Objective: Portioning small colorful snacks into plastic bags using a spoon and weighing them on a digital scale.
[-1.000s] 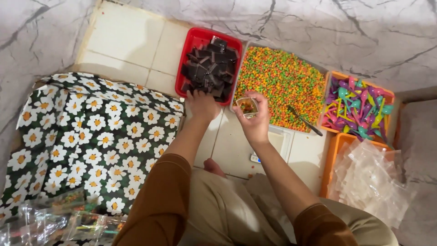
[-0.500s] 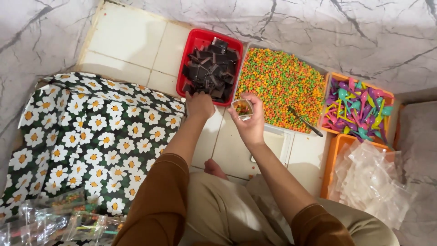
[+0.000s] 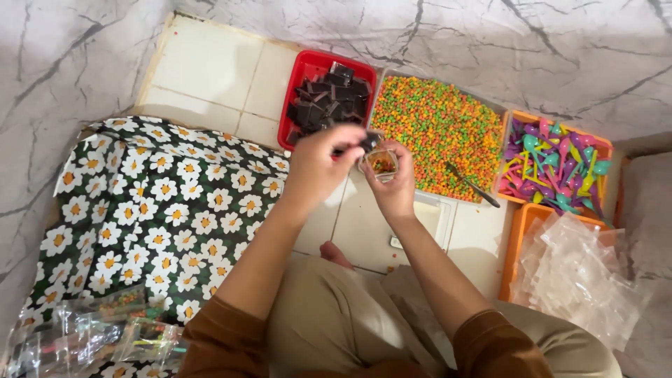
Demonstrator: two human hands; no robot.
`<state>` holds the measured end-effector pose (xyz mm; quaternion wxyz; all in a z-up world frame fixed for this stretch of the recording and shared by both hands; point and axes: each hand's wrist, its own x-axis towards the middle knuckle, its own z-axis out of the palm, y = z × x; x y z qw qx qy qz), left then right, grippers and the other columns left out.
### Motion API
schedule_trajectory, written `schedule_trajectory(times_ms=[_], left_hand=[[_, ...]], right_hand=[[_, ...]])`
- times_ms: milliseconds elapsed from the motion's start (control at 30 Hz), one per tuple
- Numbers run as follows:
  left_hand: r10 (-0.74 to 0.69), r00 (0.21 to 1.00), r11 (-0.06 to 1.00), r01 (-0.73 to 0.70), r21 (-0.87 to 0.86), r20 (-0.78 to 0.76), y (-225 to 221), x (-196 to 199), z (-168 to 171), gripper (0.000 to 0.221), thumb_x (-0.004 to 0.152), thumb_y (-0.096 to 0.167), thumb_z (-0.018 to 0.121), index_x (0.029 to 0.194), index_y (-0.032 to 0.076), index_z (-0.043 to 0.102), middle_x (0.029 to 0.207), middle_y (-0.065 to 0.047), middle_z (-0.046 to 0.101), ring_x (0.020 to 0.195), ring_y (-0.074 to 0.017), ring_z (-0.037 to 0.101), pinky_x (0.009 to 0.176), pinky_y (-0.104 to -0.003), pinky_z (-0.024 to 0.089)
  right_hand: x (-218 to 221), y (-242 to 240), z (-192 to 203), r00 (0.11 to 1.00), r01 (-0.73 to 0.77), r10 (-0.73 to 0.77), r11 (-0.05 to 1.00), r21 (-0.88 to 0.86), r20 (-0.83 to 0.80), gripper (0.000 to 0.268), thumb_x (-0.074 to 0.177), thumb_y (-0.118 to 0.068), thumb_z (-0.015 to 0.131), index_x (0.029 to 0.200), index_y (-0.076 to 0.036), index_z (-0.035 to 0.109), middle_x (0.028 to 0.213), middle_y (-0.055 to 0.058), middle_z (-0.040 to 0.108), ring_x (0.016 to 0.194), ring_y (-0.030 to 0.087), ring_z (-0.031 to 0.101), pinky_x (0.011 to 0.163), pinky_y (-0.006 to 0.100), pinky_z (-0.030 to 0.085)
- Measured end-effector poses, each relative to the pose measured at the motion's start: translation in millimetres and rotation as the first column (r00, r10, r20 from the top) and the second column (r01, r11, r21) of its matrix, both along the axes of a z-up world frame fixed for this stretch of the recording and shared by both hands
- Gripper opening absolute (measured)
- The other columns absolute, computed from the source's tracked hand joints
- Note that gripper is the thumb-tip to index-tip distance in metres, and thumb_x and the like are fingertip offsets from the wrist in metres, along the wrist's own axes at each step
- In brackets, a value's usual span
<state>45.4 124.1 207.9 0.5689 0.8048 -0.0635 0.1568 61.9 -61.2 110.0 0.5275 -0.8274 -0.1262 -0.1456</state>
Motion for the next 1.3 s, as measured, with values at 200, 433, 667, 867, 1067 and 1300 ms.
schedule_trajectory(times_ms=[200,433,667,867,1067,1300], left_hand=[[-0.169,0.981,0.855,0.095,0.511,0.100,-32.8,-28.9,7.0,0.008,0.090,0.015,0.068,0.095,0.020,0.072,0.090,-0.002,0.071,0.090,-0.0263,0.070,0.080,-0.035,0.057],[-0.301,0.949,0.646,0.274,0.712,-0.092,-76.8,-57.6,32.3,0.013,0.079,0.011,0.072,0.087,0.022,0.071,0.086,0.002,0.072,0.085,-0.0275,0.073,0.075,-0.041,0.061],[-0.289,0.899,0.809,0.045,0.586,0.330,-111.3,-114.2,80.7,0.019,0.082,0.011,0.062,0.095,0.024,0.069,0.091,0.001,0.069,0.093,-0.0242,0.068,0.084,-0.040,0.052],[-0.262,0.953,0.692,0.077,0.718,0.150,-147.7,-174.1,119.4,0.034,0.076,0.038,0.066,0.097,0.015,0.080,0.153,-0.014,0.052,0.141,-0.0387,0.043,0.113,-0.067,0.024],[-0.077,0.872,0.939,-0.100,0.328,0.484,-190.8,-208.6,107.3,0.074,0.069,0.054,0.087,0.126,0.012,0.064,0.130,-0.014,0.066,0.116,-0.0331,0.067,0.096,-0.045,0.053],[-0.175,0.979,0.959,0.194,-0.206,0.105,-207.6,-234.4,114.1,0.036,0.082,0.013,0.083,0.117,0.014,0.074,0.102,-0.008,0.081,0.096,-0.0222,0.078,0.084,-0.035,0.062]], right_hand=[[-28.1,-19.5,27.2,0.997,0.034,-0.026,0.994,-0.102,0.075,0.058,0.077,-0.011,0.088,0.126,-0.010,0.057,0.118,0.011,0.065,0.114,0.034,0.063,0.102,0.045,0.049],[-71.9,-51.8,46.0,0.978,0.043,-0.004,0.982,-0.182,0.206,0.064,0.069,-0.011,0.086,0.126,-0.013,0.057,0.117,0.006,0.062,0.109,0.032,0.059,0.100,0.044,0.046],[-122.4,-91.0,93.7,0.957,0.102,-0.064,0.987,-0.121,0.283,0.063,0.073,-0.009,0.084,0.129,-0.011,0.056,0.116,0.009,0.060,0.108,0.034,0.058,0.099,0.044,0.045],[-158.1,-125.5,104.9,0.952,0.042,-0.026,0.998,-0.046,0.304,0.065,0.075,-0.021,0.087,0.131,-0.010,0.055,0.121,0.009,0.058,0.113,0.033,0.054,0.102,0.040,0.043],[-205.0,-145.2,141.9,0.948,0.150,-0.162,0.987,0.063,0.274,0.065,0.078,-0.016,0.090,0.132,-0.010,0.054,0.119,0.008,0.056,0.110,0.028,0.056,0.100,0.039,0.046],[-248.6,-176.4,156.6,0.981,0.015,-0.072,0.954,0.299,0.180,0.083,0.074,-0.007,0.090,0.142,-0.004,0.042,0.122,0.011,0.052,0.114,0.022,0.054,0.102,0.037,0.048]])
